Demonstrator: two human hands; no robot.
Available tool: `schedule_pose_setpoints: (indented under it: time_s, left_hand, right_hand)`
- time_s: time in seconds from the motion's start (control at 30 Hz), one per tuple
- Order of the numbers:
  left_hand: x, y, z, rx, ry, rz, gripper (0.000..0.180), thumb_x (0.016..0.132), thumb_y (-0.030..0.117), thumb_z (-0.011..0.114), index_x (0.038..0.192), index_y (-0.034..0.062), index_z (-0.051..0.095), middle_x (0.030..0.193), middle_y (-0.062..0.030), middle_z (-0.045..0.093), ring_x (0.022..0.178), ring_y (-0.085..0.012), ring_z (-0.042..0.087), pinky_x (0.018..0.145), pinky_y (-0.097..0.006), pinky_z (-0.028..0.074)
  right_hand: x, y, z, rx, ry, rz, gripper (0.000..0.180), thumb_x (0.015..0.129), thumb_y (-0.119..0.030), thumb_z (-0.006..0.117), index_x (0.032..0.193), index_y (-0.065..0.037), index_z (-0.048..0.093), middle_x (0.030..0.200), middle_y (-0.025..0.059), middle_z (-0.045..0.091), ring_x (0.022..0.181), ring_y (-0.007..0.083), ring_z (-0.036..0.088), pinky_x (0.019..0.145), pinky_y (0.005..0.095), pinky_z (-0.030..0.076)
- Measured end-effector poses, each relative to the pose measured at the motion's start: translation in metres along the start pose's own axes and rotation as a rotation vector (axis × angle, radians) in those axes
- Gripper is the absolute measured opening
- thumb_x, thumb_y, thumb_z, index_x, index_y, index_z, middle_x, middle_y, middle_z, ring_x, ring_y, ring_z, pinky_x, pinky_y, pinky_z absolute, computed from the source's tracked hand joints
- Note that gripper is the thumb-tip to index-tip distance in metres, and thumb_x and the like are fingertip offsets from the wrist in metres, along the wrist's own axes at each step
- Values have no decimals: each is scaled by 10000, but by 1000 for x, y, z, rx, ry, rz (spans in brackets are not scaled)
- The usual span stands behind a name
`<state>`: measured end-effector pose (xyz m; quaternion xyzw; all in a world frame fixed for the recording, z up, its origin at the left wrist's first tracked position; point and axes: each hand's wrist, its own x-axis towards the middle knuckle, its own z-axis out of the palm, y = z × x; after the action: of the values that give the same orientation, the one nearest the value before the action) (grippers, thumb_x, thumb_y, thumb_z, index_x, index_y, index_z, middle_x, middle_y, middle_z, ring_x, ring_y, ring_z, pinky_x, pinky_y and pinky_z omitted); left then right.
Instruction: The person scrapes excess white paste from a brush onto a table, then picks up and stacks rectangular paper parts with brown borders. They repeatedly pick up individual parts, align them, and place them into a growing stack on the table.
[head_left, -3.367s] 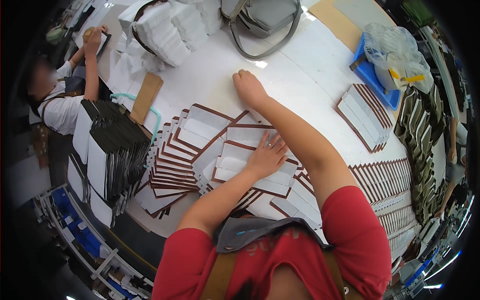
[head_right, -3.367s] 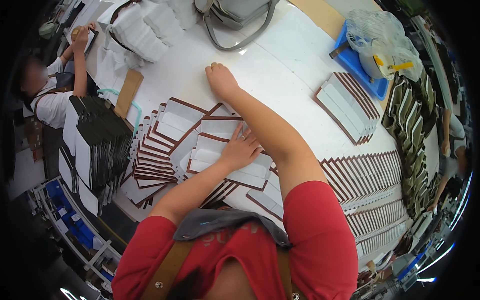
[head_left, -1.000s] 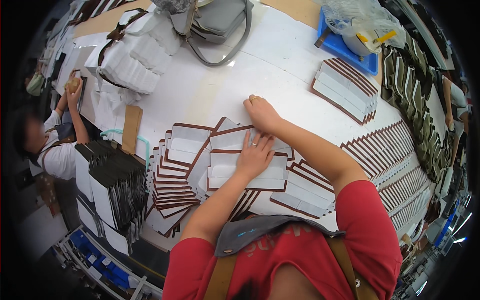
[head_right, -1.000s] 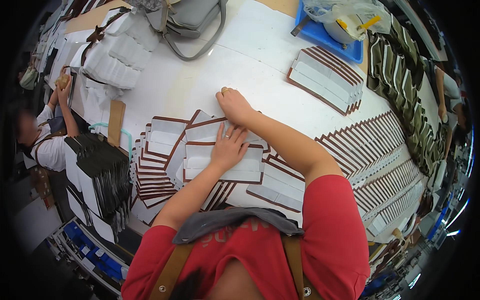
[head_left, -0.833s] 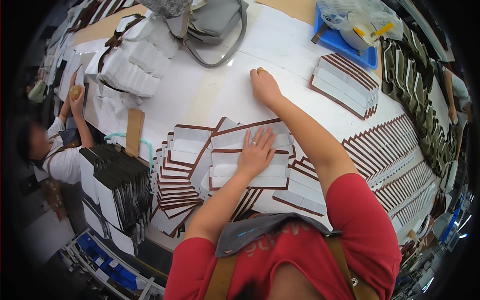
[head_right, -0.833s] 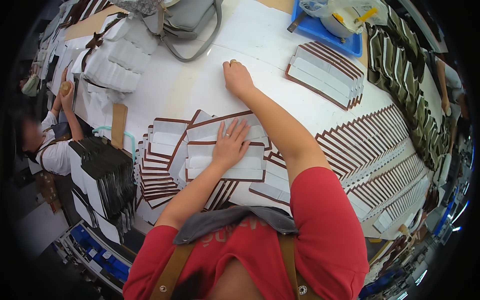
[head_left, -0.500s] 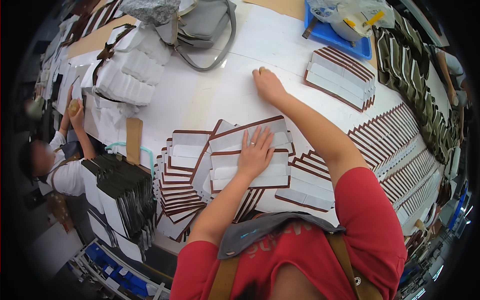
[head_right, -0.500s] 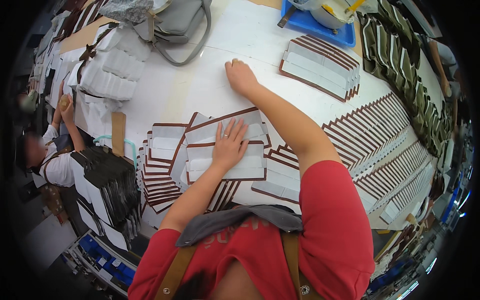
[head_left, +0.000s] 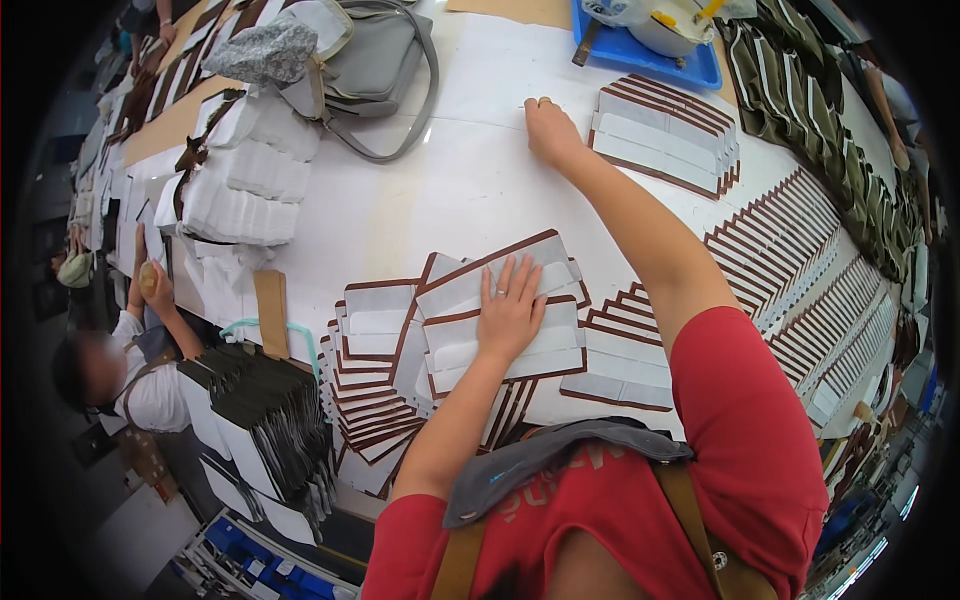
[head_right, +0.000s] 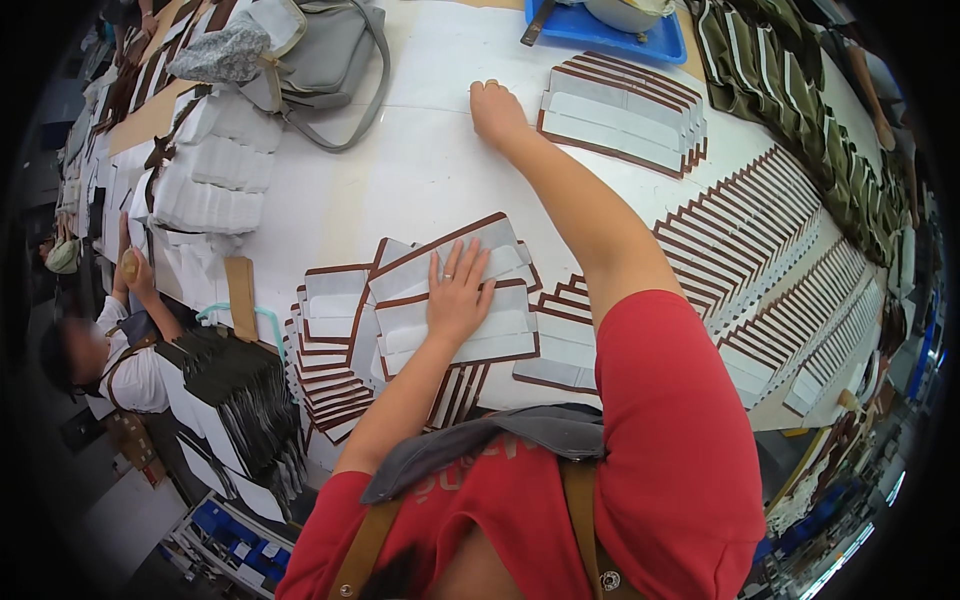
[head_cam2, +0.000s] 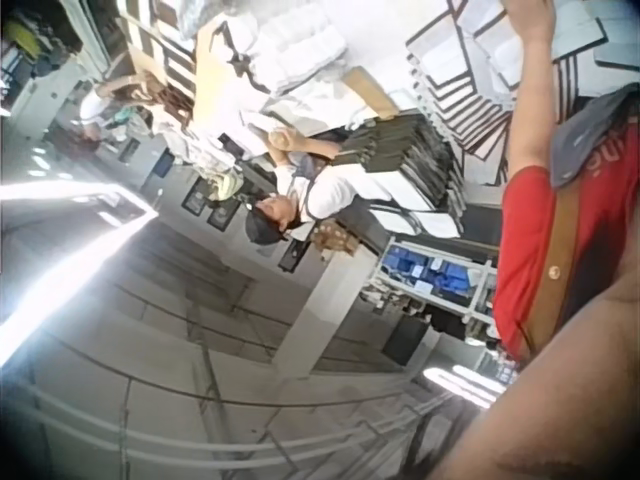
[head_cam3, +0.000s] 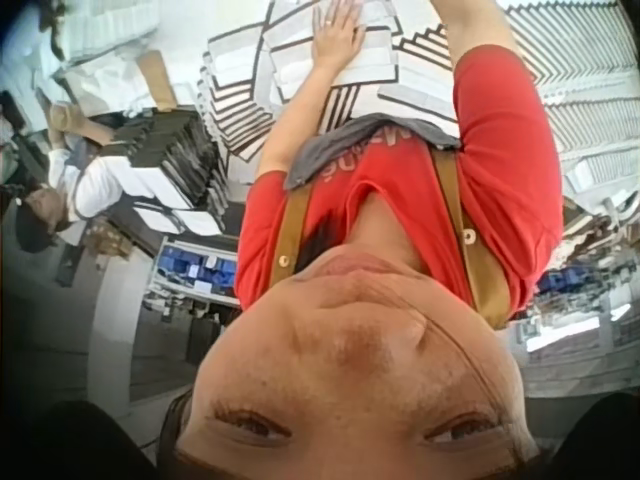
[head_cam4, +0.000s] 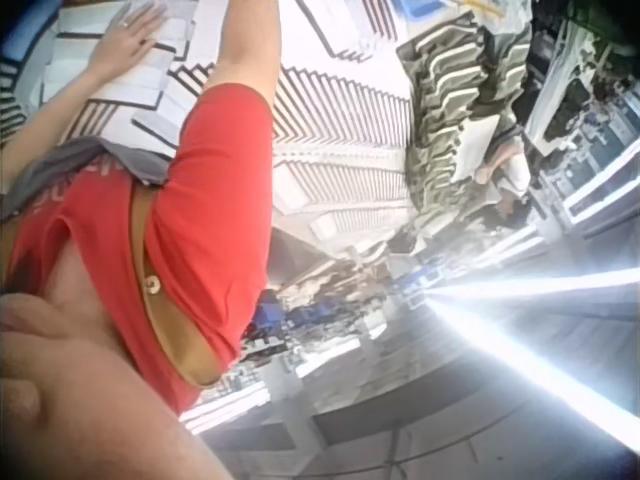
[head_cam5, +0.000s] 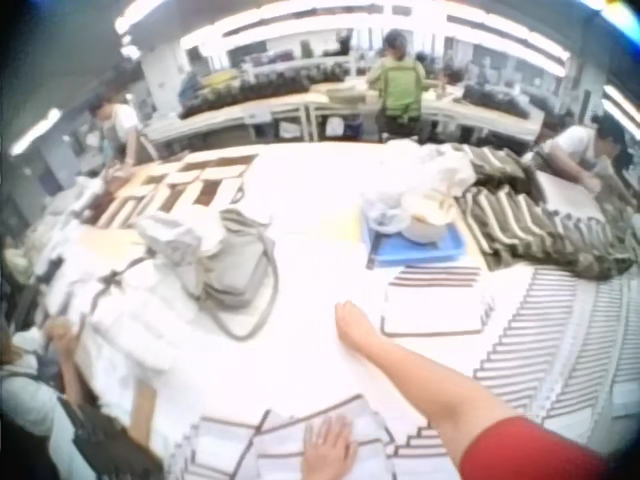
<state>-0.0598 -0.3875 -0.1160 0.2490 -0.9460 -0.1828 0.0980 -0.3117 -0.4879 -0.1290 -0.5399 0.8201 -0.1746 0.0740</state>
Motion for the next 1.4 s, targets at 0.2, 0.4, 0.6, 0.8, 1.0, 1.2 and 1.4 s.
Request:
schedule_pose_setpoints:
  time_s: [0.2,0.4,0.6,0.8,1.0,1.2,1.4]
  left_hand:
    - [-2,0,-1,18,-36,-27,431,796,246,528,1194,92,467,1317,-44,378,1242,-223,303,1031,-474,155]
    - [1,2,-2,5,-32,-21,419,800,256,522,1183,92,485,1315,-46,380,1241,-217,305,1025,-494,172]
    - [2,0,1,30,-29,-11,422,799,258,526,1183,87,483,1318,-46,377,1240,-221,306,1025,-493,170]
    - [0,1,-1,21,-31,-18,422,800,258,525,1182,82,482,1317,-47,377,1244,-230,298,1026,-493,166]
    - [3,3,-2,19,-46,-16,414,797,243,531,1175,82,485,1313,-49,382,1246,-230,293,1025,-494,167]
    - [1,2,-1,-3,-32,-2,424,801,236,529,1197,97,464,1308,-55,387,1242,-237,300,1032,-483,149]
    - [-1,0,1,52,-34,-19,422,791,245,533,1182,95,482,1313,-41,380,1248,-223,289,1027,-488,173]
  right_hand:
    - [-62,-44,2,24,-275,-224,192,665,41,509,852,52,467,886,232,509,828,348,541,713,409,464]
    - [1,-2,0,-8,-10,-104,218,644,40,537,855,46,481,870,214,518,807,332,544,692,383,473]
    - [-11,-45,21,0,-126,-177,147,705,12,475,847,41,496,864,218,528,818,318,555,670,383,485]
    - [20,-14,9,11,-75,-206,128,754,-29,441,846,41,495,871,204,532,813,319,555,702,387,466]
    - [-11,-48,31,-37,-138,-417,149,762,-77,438,823,35,514,830,206,540,764,310,573,682,394,476]
    - [15,-21,14,19,-80,-226,118,761,-47,441,825,36,494,842,199,540,781,303,574,661,374,484]
    - [-46,-52,18,-80,-268,-462,137,756,-53,451,844,48,484,875,202,530,795,307,564,672,377,476]
